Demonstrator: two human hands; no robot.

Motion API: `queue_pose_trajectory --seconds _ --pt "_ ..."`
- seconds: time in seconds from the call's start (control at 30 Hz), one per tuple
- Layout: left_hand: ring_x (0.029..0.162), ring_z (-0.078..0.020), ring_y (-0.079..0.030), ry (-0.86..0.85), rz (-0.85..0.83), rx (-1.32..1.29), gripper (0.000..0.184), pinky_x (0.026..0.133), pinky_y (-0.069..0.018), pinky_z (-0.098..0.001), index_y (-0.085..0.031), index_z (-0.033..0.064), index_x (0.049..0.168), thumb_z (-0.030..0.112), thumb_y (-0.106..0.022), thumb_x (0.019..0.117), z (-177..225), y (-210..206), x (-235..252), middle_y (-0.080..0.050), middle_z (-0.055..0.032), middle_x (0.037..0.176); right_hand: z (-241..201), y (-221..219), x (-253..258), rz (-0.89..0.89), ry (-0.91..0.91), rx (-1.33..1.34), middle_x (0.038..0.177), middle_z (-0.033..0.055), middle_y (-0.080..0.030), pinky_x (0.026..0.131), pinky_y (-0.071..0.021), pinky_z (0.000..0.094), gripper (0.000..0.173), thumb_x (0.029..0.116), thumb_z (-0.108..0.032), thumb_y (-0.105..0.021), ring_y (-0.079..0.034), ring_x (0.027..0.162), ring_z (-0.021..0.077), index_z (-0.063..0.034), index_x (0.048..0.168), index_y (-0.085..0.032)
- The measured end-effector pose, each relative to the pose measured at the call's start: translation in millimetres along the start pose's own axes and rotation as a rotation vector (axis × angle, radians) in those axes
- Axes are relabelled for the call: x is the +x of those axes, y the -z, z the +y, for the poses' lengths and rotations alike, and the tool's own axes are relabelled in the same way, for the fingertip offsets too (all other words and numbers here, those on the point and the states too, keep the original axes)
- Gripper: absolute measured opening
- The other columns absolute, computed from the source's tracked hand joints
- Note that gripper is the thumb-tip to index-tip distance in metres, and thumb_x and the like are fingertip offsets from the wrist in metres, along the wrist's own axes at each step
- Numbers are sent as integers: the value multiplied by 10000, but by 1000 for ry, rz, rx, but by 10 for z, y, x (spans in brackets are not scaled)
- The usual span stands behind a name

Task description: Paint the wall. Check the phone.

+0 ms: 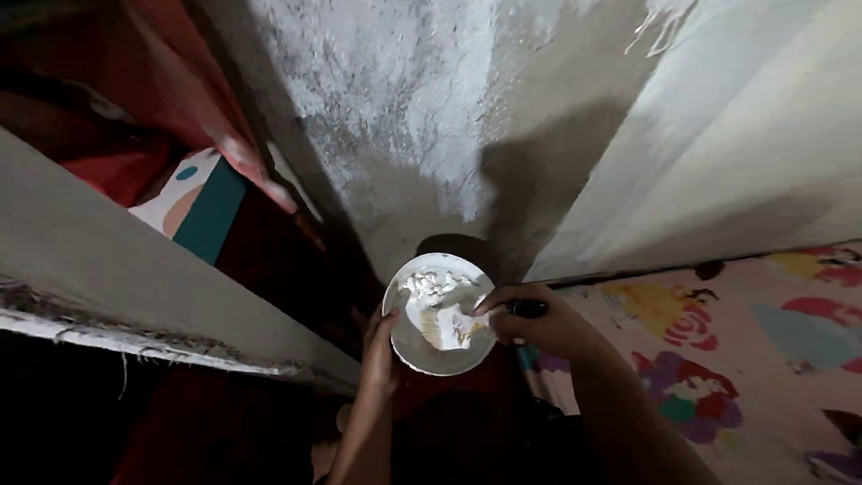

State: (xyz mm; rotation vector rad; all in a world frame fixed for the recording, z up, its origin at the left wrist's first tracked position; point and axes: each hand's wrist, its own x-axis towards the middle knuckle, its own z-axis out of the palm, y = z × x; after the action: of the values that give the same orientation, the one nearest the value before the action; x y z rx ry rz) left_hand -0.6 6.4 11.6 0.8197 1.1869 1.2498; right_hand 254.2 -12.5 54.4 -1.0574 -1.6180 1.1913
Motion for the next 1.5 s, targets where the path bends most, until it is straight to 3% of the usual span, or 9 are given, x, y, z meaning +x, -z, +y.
queue_pose_trajectory --seconds 0.3,0.5,0.63,0.87,0.97,1.1,1.23,1.37,1.5 --pt "1147 -255 -649 3 126 -24 496 916 -575 -419 -416 95 1525 213 -495 1050 35 18 58 -608 -164 1348 -173 211 98 521 50 585 848 70 -745 677 -623 281 274 1019 -79 -426 -717 702 137 22 1108 -664" --pt "1156 -286 -648 3 145 -75 537 900 -582 -458 -397 125 1545 254 -512 1036 -10 58 152 -606 -172 1360 -861 275 517 747 611 274 1030 23 -755 810 -650 326 246 1001 -61 -600 -747 868 151 -27 1236 -662" --pt "1161 -296 -640 2 172 -111 554 891 -580 -471 -386 134 1544 238 -538 1022 -11 98 184 -595 -176 1370 -1328 424 965 870 893 -5 1025 98 -728 815 -667 421 332 966 -61 -670 -748 880 212 73 1260 -591" --pt "1122 -289 -653 -13 197 -147 564 858 -585 -457 -362 145 1557 212 -530 1023 68 209 185 -602 -180 1349 -1050 327 878 910 482 -603 835 147 -685 561 -528 386 300 984 -238 -607 -623 627 192 7 1144 -675" --pt "1141 -301 -642 5 205 -147 598 862 -580 -477 -337 162 1575 228 -538 1015 84 230 180 -589 -178 1369 -1337 422 804 926 649 -502 896 89 -714 662 -605 304 230 976 -178 -638 -685 719 97 22 1077 -690" --pt "1143 -305 -639 0 202 -139 618 849 -582 -479 -338 165 1575 239 -559 1002 63 234 179 -583 -182 1377 -1576 576 1092 990 857 -500 1006 140 -714 761 -624 333 253 993 -112 -613 -715 825 141 76 1157 -652" --pt "1157 -295 -630 -18 199 -153 597 879 -573 -470 -334 143 1572 215 -535 1014 90 203 182 -575 -184 1383 -1041 388 959 896 495 -652 905 157 -678 605 -559 409 323 1003 -233 -587 -644 685 216 2 1221 -630" --pt "1133 -272 -641 -43 190 -189 571 872 -577 -434 -372 124 1551 186 -544 1011 73 178 191 -588 -176 1363 -857 197 658 849 190 -576 846 154 -696 647 -555 421 252 978 -181 -666 -644 675 220 6 1140 -711" --pt "1159 -277 -630 -43 163 -198 583 898 -571 -442 -369 116 1555 171 -552 1004 36 170 195 -580 -176 1378 -1190 454 822 820 275 -553 951 181 -718 741 -595 447 263 986 -159 -633 -699 771 238 28 1160 -696"
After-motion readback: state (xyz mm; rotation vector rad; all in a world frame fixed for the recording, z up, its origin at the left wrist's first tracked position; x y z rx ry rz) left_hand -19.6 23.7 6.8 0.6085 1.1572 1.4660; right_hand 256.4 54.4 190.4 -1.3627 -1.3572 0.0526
